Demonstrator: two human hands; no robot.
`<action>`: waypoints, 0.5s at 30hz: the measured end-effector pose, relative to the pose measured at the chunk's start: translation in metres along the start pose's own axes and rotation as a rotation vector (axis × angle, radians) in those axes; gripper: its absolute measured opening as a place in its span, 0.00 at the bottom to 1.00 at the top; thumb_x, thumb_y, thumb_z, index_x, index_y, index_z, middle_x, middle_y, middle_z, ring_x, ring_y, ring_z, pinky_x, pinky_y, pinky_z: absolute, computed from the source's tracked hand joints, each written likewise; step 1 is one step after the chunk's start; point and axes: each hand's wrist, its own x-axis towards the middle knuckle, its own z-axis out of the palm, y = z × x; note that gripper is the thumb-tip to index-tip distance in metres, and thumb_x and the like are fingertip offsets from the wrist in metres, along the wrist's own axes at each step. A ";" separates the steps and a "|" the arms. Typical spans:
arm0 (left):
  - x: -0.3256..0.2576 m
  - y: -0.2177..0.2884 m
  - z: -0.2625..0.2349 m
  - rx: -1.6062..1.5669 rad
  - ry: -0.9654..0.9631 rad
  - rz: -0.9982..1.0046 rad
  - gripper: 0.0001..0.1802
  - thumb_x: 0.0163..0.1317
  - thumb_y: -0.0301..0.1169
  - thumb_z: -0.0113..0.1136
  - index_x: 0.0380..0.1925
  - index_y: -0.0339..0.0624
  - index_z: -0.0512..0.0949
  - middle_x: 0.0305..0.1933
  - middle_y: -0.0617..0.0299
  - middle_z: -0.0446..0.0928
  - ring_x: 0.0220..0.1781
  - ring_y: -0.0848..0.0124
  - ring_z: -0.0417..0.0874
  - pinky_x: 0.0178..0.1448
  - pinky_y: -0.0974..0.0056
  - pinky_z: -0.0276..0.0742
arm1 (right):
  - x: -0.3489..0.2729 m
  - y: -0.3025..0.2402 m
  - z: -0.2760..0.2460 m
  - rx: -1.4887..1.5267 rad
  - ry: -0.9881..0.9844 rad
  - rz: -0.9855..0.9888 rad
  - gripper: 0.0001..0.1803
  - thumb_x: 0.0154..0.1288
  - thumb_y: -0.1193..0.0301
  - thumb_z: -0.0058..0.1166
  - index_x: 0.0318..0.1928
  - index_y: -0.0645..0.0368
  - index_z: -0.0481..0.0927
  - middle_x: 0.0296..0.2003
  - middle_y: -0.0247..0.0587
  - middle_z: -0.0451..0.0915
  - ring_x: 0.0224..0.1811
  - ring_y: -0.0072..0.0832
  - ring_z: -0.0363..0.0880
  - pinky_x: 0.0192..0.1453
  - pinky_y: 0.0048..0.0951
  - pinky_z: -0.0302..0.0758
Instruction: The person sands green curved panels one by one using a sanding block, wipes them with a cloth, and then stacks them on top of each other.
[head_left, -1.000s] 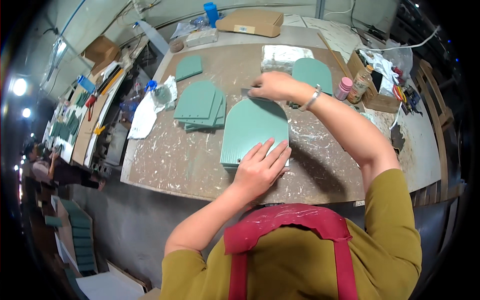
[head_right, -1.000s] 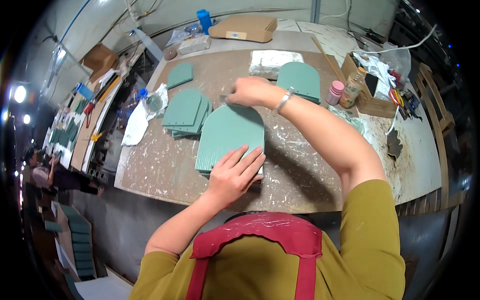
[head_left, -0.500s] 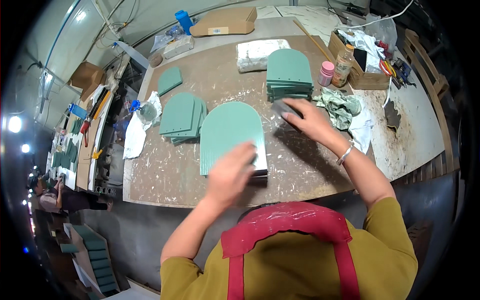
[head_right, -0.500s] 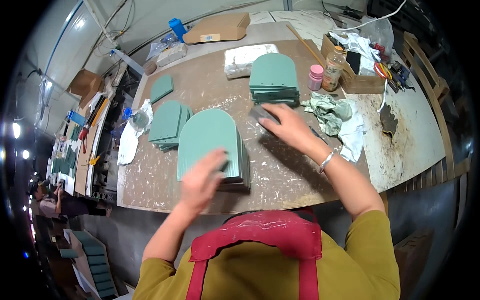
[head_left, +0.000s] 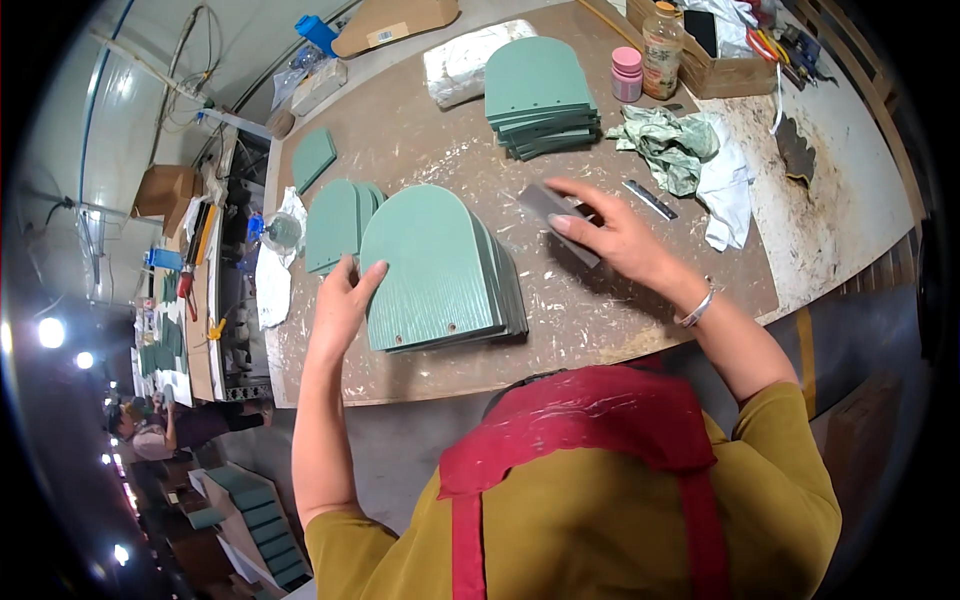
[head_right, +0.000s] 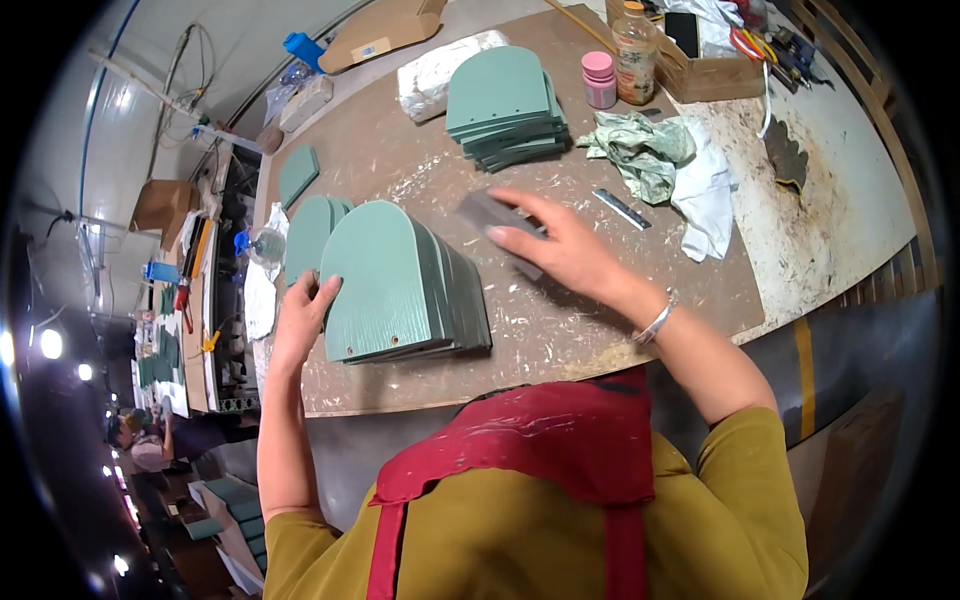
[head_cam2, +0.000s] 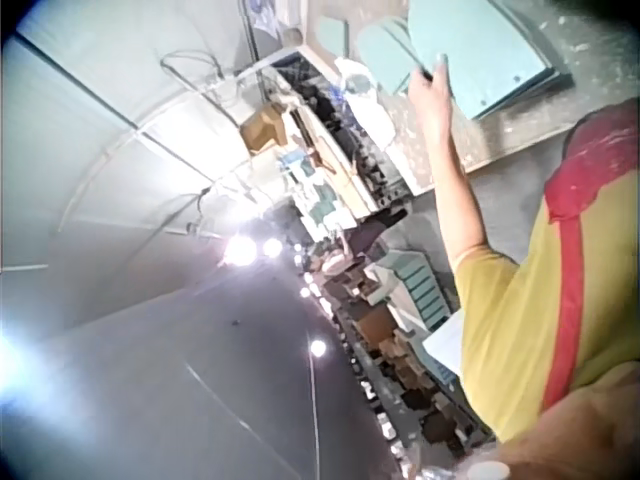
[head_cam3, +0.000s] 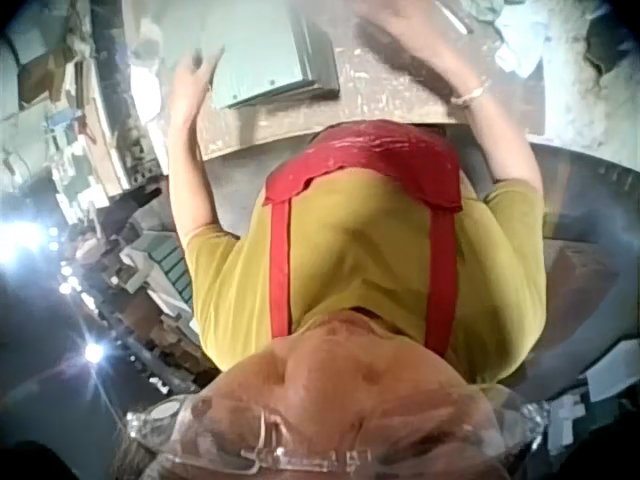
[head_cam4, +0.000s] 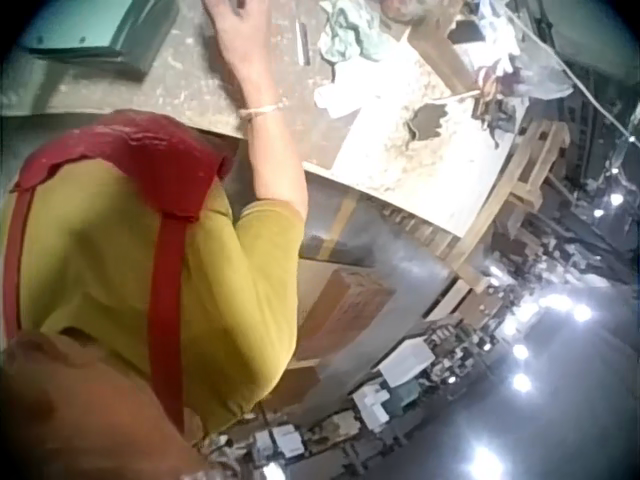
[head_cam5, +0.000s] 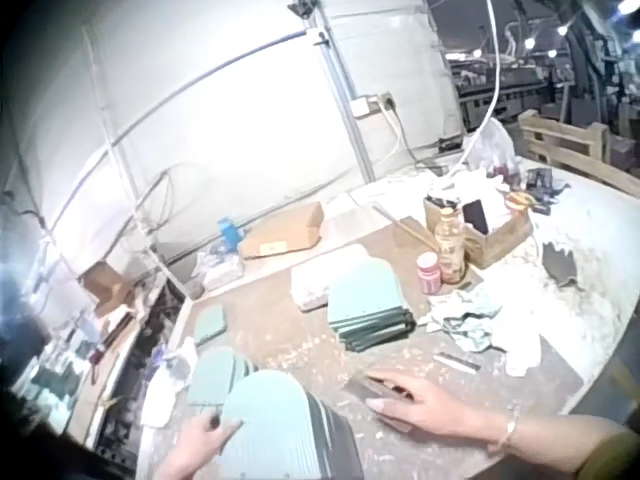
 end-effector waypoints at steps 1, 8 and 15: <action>0.004 -0.009 -0.002 -0.204 -0.099 -0.072 0.24 0.69 0.48 0.62 0.41 0.34 0.77 0.27 0.62 0.75 0.28 0.75 0.75 0.32 0.65 0.71 | 0.003 -0.008 0.008 0.122 -0.014 -0.026 0.36 0.70 0.52 0.58 0.69 0.64 0.69 0.58 0.44 0.77 0.58 0.27 0.75 0.62 0.29 0.71; 0.003 -0.023 0.012 -0.164 0.072 0.222 0.24 0.77 0.47 0.49 0.41 0.33 0.75 0.32 0.53 0.76 0.34 0.68 0.76 0.42 0.60 0.74 | 0.026 -0.054 0.059 0.613 -0.243 0.096 0.45 0.70 0.45 0.55 0.70 0.71 0.63 0.65 0.56 0.70 0.69 0.36 0.67 0.73 0.33 0.62; -0.010 0.000 0.025 -0.121 0.246 0.196 0.22 0.79 0.42 0.44 0.42 0.29 0.73 0.33 0.44 0.76 0.35 0.62 0.75 0.46 0.58 0.73 | 0.026 -0.080 0.050 0.327 -0.407 0.005 0.38 0.74 0.49 0.51 0.69 0.68 0.68 0.77 0.62 0.47 0.82 0.40 0.44 0.79 0.34 0.47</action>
